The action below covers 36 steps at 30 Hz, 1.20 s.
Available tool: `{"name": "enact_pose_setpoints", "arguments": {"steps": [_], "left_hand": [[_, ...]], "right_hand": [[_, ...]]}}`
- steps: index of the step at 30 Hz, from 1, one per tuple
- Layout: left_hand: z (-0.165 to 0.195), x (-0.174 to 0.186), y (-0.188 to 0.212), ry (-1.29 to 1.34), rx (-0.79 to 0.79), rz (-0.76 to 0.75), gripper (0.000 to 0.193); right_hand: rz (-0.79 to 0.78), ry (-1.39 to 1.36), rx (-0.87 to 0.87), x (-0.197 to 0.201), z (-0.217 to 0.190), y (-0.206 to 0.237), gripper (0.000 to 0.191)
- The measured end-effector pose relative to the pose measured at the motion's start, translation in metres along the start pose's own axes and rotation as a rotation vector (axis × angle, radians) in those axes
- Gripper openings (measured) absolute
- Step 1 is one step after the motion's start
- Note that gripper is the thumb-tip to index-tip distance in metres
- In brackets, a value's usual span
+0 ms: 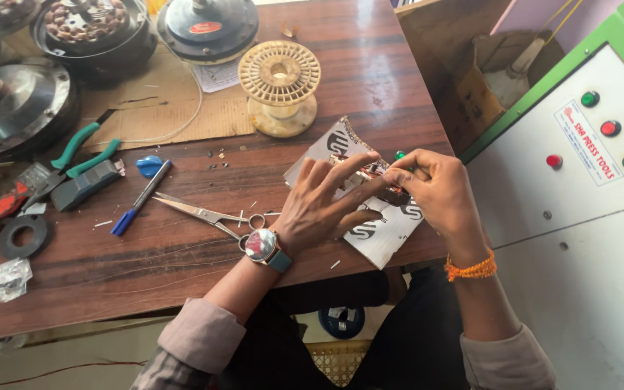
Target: The person sits at a workbench and winds copper wire by hand around a circular motor armature, turning the armature and pressing the wire into place with their fingers, occasionally picking up a small tool to help position the wire. They continue winding around the armature and set it down briefly before resuming.
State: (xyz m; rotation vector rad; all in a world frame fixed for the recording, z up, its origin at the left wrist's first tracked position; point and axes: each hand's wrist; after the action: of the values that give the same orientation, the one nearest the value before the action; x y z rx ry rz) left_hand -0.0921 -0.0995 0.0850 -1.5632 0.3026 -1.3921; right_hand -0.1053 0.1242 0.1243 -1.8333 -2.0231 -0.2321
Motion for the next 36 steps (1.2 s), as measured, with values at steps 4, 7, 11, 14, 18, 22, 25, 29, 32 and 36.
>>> {"name": "enact_pose_setpoints", "arguments": {"steps": [4,7,11,14,18,22,25,29,32,36], "left_hand": [[0.0,-0.003,-0.005,-0.039,0.015,-0.06,0.049],[0.001,-0.004,-0.006,-0.06,0.04,-0.036,0.04],[0.006,-0.003,-0.005,-0.071,0.041,-0.019,0.039],[0.008,-0.001,-0.006,-0.067,0.052,-0.009,0.038],[0.005,-0.001,-0.005,-0.035,0.089,0.013,0.036],[0.0,-0.002,-0.001,-0.088,0.054,-0.035,0.04],[-0.001,-0.003,-0.001,-0.173,-0.029,-0.067,0.05],[0.002,-0.002,-0.003,-0.159,-0.013,-0.092,0.054],[0.002,0.0,-0.004,-0.12,0.006,-0.09,0.055],[0.005,0.0,-0.005,-0.093,0.004,-0.074,0.054]], "right_hand": [[0.148,0.255,-0.035,0.007,0.006,0.032,0.009],[0.165,0.158,0.068,0.003,0.007,0.056,0.008],[0.197,0.221,0.208,-0.018,0.011,0.073,0.008],[0.253,0.218,0.294,-0.029,0.015,0.074,0.007],[0.288,0.112,0.213,-0.025,0.019,0.069,0.007],[0.283,-0.099,0.095,-0.009,0.022,0.05,0.012],[0.258,-0.244,-0.025,-0.007,0.023,0.032,0.012],[0.231,-0.235,-0.046,-0.006,0.02,0.028,0.013],[0.247,-0.062,0.006,-0.006,0.016,0.046,0.011],[0.239,0.14,0.095,-0.016,0.012,0.068,0.009]]}}
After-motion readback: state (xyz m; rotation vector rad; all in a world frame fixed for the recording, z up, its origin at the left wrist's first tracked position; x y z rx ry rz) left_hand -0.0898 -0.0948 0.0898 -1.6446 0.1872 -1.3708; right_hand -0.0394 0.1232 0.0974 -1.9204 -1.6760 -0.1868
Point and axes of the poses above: each hand's wrist, its own y-axis away from the middle knuckle, its own x-axis out of the back of the hand, z = x × y, and after that the axes turned 6 degrees about y, right-handed
